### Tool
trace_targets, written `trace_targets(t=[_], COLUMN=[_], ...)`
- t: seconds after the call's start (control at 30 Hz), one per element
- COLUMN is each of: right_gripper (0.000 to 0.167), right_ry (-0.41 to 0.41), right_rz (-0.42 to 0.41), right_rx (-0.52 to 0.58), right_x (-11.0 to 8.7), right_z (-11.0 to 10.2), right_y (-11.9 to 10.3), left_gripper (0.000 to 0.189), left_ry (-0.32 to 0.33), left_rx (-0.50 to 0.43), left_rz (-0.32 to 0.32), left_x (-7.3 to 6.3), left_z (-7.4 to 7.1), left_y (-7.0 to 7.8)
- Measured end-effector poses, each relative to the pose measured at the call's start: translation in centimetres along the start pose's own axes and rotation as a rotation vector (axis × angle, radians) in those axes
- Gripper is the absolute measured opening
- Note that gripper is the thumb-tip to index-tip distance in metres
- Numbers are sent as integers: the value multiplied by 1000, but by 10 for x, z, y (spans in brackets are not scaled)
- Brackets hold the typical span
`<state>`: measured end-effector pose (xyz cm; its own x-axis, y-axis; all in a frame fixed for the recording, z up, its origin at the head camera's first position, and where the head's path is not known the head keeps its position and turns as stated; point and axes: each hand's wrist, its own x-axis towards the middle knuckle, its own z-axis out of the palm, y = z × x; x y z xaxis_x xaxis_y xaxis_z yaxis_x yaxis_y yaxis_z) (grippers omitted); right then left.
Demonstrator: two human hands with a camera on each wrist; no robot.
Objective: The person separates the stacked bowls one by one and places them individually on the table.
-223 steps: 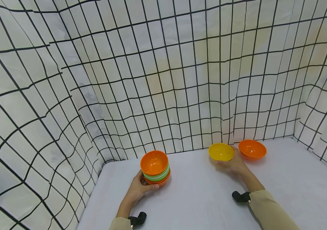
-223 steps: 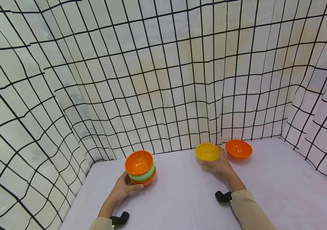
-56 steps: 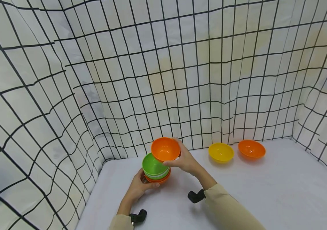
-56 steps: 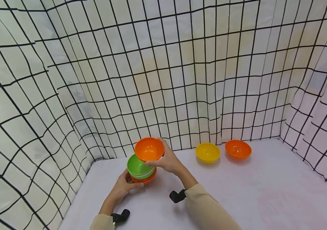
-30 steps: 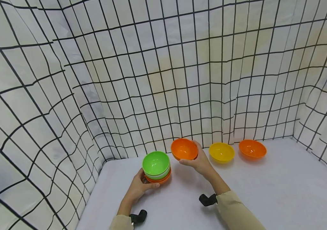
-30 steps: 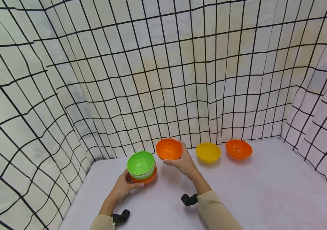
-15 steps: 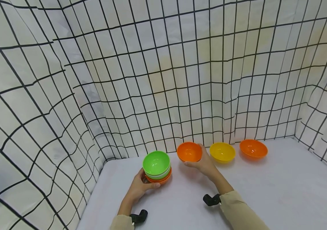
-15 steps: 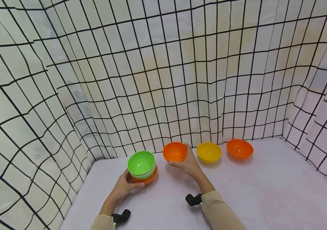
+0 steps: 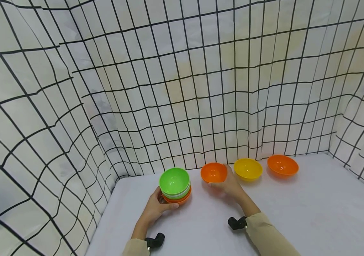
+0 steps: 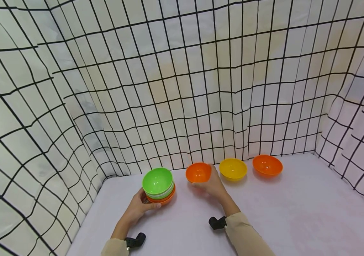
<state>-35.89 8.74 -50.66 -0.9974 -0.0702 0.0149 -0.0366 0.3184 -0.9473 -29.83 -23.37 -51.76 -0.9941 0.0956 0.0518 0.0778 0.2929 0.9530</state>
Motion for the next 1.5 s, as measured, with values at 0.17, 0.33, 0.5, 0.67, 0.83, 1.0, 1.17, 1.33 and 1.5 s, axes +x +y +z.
trace_targets(t=[0.17,0.33,0.5,0.67,0.83,1.0,1.17,1.33,1.5], right_gripper=[109,108,110,112,115,119,121,123,122], right_ry=[-2,-2,-11,-17,-17,-5,3,15,18], right_rz=[-40,-35,-20,-12,-9,20,40,41,36], right_rx=[13,29,40,42,46,33,17,19,31], right_x=[0,1,1,4,7,9,12,14,15], right_z=[-1,-1,-1,0,-1,0,1,2,2], right_y=[4,6,10,12,12,13,14,15,14], left_gripper=[98,100,102,102,101,101,101,100,100], left_ry=[8,7,3,2,4,4,4,0,0], left_rx=[-11,-2,7,-4,-9,-9,-8,-2,1], left_rz=[-13,-12,-20,-24,-22,-25,-31,-26,-28], left_x=[0,0,1,1,0,-1,0,0,0], left_z=[0,0,0,1,1,0,0,0,1], left_y=[0,-1,-3,-4,-4,-4,-2,-1,-1])
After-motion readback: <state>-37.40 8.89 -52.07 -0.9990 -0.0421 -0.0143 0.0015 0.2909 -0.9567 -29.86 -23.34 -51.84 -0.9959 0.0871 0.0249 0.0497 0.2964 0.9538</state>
